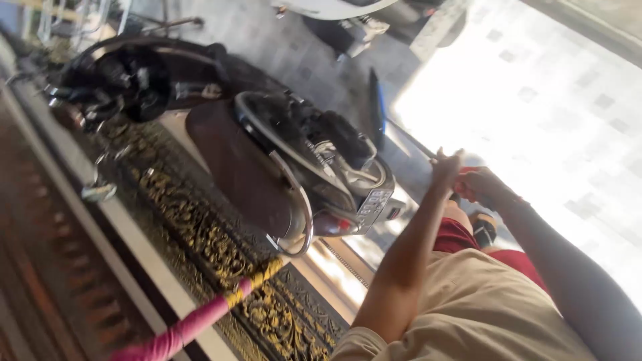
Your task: The recorder uses a broom to sweep dirt and debris from an outdoor courtyard and tiled entryway.
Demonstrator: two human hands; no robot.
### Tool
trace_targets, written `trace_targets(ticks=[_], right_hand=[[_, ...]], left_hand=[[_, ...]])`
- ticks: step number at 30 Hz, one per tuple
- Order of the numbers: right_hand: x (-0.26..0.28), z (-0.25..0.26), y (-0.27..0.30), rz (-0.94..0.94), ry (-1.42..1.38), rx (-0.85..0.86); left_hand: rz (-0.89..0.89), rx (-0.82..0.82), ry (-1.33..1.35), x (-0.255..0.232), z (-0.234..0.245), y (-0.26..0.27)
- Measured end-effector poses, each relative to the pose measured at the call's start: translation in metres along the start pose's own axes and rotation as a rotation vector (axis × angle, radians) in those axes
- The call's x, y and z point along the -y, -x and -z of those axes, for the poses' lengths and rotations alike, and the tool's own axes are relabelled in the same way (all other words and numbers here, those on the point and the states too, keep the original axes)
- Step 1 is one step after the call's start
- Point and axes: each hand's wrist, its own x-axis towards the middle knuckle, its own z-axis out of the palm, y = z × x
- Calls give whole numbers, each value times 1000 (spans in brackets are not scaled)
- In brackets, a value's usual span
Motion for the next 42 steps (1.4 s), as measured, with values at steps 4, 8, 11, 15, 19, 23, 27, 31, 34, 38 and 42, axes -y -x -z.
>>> trace_targets(ticks=[4, 8, 11, 15, 19, 23, 27, 31, 34, 38, 42], right_hand=[[33, 53, 84, 249, 506, 51], [-63, 224, 156, -390, 0, -445], [-76, 208, 169, -276, -51, -554], [-82, 196, 169, -67, -53, -704], [-15, 128, 187, -33, -64, -828], [59, 81, 230, -107, -509, -635], [96, 120, 159, 7, -455, -412], [135, 154, 123, 60, -115, -247], [113, 211, 170, 48, -59, -300], [-33, 361, 284, 146, -101, -443], [-153, 505, 336, -439, 232, -464]], left_hand=[[207, -27, 582, -64, 58, 16], [130, 146, 418, -84, 34, -21], [61, 237, 442, -97, -8, -32], [28, 339, 346, -138, -35, -12], [15, 429, 270, -167, -41, -3], [137, 409, 194, -196, -45, -6], [162, 346, 201, -211, -55, -27], [48, 246, 256, -219, -106, -57], [39, 221, 197, -245, -144, -42], [123, 352, 58, -320, -189, 16], [94, 504, 89, -321, -260, 19]])
